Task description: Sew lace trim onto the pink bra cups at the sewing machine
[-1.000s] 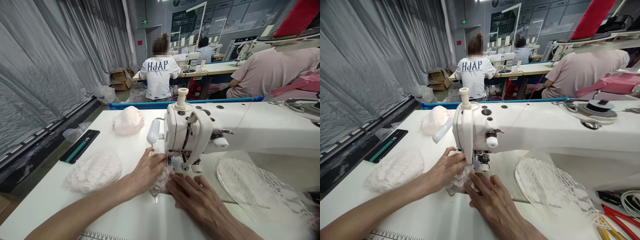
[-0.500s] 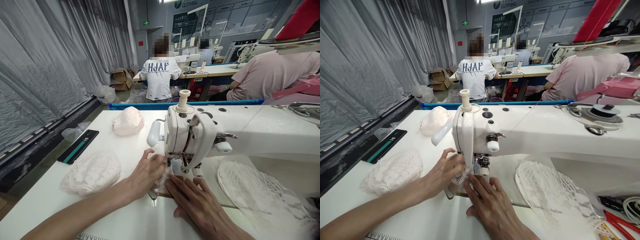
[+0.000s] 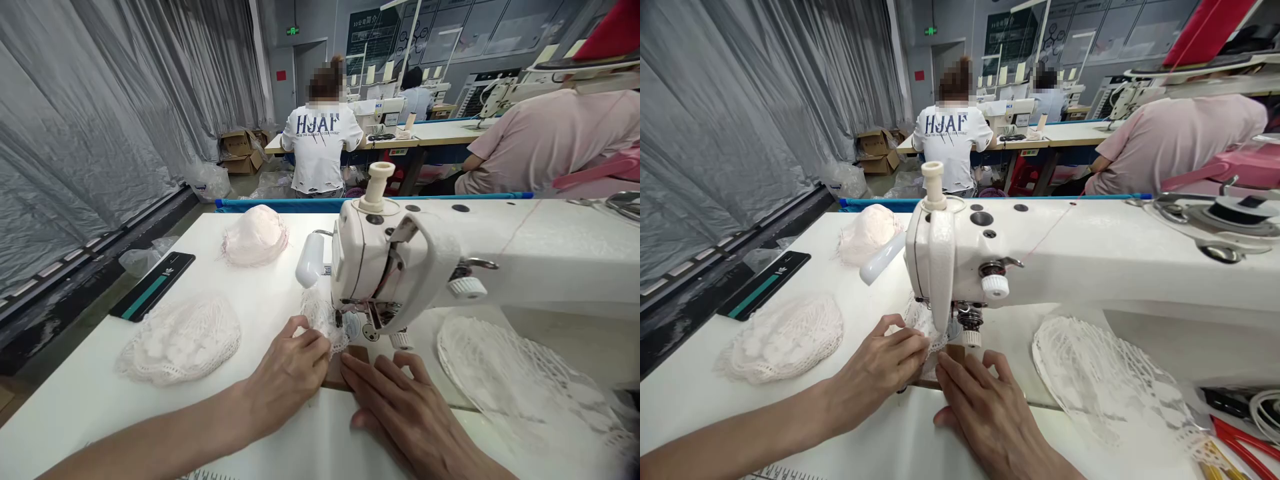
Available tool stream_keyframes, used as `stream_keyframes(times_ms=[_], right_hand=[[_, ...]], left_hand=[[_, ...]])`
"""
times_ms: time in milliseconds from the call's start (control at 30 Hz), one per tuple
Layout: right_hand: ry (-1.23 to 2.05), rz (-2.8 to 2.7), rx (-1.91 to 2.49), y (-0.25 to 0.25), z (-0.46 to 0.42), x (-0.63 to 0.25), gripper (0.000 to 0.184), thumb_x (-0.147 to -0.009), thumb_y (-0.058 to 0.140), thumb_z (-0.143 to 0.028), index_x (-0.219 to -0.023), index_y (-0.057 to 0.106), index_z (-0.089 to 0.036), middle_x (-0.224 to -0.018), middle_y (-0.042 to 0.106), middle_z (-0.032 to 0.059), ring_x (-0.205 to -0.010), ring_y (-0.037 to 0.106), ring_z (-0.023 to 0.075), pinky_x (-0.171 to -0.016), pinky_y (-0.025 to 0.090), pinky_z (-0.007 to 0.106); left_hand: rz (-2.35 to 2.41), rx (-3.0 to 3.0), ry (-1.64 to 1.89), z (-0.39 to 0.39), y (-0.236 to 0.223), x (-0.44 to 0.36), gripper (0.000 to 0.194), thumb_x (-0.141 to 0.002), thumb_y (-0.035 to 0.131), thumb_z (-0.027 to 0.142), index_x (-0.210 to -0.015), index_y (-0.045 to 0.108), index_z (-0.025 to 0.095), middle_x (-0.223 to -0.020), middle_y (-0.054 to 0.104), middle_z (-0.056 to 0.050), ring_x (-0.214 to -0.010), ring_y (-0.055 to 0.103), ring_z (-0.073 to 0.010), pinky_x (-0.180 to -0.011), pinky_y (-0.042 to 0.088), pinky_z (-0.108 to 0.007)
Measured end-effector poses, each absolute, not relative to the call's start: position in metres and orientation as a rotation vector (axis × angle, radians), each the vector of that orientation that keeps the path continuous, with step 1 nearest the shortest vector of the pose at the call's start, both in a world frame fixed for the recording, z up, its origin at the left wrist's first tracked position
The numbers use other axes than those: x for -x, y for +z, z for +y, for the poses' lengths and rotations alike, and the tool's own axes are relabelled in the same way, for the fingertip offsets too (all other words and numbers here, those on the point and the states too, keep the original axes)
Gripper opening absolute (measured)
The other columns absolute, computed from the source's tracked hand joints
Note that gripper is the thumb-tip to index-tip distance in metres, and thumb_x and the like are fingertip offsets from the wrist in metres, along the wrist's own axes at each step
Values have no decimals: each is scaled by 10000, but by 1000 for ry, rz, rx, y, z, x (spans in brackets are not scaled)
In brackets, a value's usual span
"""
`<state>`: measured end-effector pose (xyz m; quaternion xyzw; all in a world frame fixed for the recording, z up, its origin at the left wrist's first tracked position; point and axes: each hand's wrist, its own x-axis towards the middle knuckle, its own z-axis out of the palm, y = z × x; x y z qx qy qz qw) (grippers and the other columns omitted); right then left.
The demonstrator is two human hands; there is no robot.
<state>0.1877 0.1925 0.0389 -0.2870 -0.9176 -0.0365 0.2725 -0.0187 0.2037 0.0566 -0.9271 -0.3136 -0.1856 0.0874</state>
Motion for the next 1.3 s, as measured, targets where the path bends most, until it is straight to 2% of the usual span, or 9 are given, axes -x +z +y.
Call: stream_keyframes(times_ms=[400,600,800,933,1033,1100,1200,1300], right_hand=[[-144,-2479,758,38,194,-186,367,-976,343,-354,-1114,585,-115,-1124,651,85,-839,570,175,-728,310,339],[-203,-2525,775,39,196,-189,402,-950,388,-408,-1194,545,-130,-1198,613,89,-870,562,186,-729,336,337],[-199,-2504,798,37,196,-189,369,-959,369,-371,-1212,537,-162,-1194,616,83,-849,550,190,-726,341,340],[-177,-2499,808,35,196,-187,337,-958,377,-344,-1188,549,-167,-1188,619,70,-844,547,195,-737,328,340],[-193,-2550,805,36,196,-187,320,-954,389,-304,-1202,537,-164,-1204,607,82,-846,550,200,-737,326,346],[-202,-2565,813,38,196,-187,309,-953,393,-293,-1187,545,-163,-1202,607,87,-841,551,201,-732,324,349],[-158,-2525,838,45,190,-187,287,-950,389,-293,-1126,578,-169,-1117,647,85,-843,555,205,-738,320,361],[-80,-2509,826,53,175,-183,276,-952,374,-292,-1073,591,-173,-1051,659,86,-869,554,214,-750,326,369]], left_hand=[[-998,2738,-478,210,54,21,220,-844,461,5,-766,600,156,-754,604,5,-699,557,-109,-864,333,-356],[-1067,2749,-472,222,56,26,277,-895,385,34,-799,602,177,-785,611,18,-706,544,-96,-890,299,-345],[-1112,2710,-465,229,52,27,227,-910,394,67,-890,586,187,-859,623,8,-784,551,-109,-885,286,-348],[-1170,2691,-445,231,50,30,180,-918,408,102,-945,565,184,-916,624,-10,-911,542,-139,-893,272,-390],[-1287,2657,-401,223,51,33,151,-907,470,174,-1036,544,200,-1043,612,-41,-1045,501,-211,-844,315,-422],[-1396,2630,-329,210,56,36,226,-879,530,231,-1103,524,204,-1094,599,-65,-1027,506,-250,-764,371,-389],[-1461,2697,-277,181,71,44,321,-890,506,321,-1195,481,224,-1104,605,-58,-881,555,-217,-642,407,-305],[-1404,2775,-338,156,90,59,315,-926,422,361,-1211,485,241,-1144,609,-38,-873,578,-179,-630,422,-275]])
